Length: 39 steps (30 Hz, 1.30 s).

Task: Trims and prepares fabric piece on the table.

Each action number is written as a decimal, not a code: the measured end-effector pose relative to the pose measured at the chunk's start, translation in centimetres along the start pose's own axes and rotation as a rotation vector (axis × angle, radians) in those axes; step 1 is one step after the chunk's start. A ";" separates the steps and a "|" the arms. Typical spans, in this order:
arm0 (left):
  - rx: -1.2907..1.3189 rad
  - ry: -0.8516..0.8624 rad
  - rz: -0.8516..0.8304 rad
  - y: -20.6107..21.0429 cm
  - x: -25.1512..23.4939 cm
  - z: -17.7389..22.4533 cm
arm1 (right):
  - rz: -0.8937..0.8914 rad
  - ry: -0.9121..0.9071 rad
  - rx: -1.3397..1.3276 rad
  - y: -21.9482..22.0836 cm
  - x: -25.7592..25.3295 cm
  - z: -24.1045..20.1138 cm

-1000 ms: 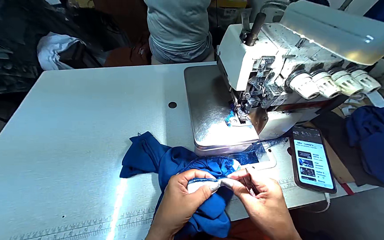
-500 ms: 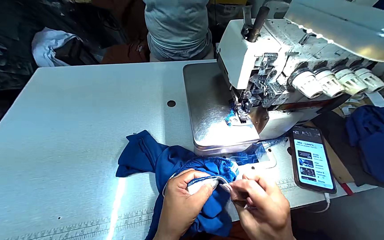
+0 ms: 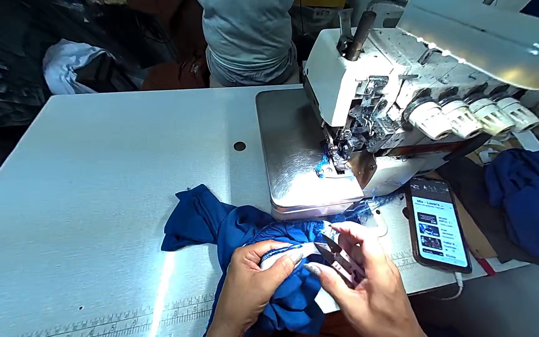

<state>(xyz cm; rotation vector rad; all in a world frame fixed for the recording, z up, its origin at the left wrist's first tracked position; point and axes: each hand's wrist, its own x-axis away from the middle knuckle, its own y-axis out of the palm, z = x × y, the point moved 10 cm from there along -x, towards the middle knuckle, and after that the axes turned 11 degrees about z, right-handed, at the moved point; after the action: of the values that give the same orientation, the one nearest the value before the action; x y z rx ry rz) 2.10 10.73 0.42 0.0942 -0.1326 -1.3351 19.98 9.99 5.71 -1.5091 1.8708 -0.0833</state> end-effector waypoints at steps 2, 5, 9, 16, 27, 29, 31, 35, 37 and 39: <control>-0.012 -0.015 0.014 -0.1 -0.1 -0.1 | -0.026 -0.064 -0.009 -0.1 0.4 -1.3; -0.032 0.006 -0.004 0.0 -0.1 -0.1 | -0.043 -0.126 0.042 0.3 0.9 -1.7; -0.036 0.049 -0.027 0.0 -0.1 0.0 | -0.060 -0.150 0.070 0.6 0.7 -1.9; -0.044 0.098 -0.040 0.1 0.0 0.2 | -0.073 -0.137 0.118 0.9 0.8 -1.5; -0.041 0.113 -0.036 0.0 0.0 0.2 | -0.072 -0.127 0.114 0.9 0.9 -1.4; -0.039 0.108 -0.034 0.0 0.0 0.1 | -0.071 -0.126 0.109 0.9 0.9 -1.4; -0.040 0.116 -0.039 0.0 0.0 0.2 | -0.063 -0.124 0.089 1.0 0.9 -1.4; -0.043 0.113 -0.031 0.0 -0.1 0.1 | -0.059 -0.116 0.065 1.0 0.9 -1.3; -0.040 0.111 -0.035 0.0 0.0 0.1 | -0.062 -0.117 0.073 1.0 0.9 -1.3; -0.036 0.118 -0.036 0.0 0.0 0.2 | -0.062 -0.114 0.083 1.0 0.9 -1.2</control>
<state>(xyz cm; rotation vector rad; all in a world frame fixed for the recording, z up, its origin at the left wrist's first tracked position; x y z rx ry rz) 2.10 10.74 0.64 0.1449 -0.0075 -1.3636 18.41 9.02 5.71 -1.4844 1.7104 -0.1008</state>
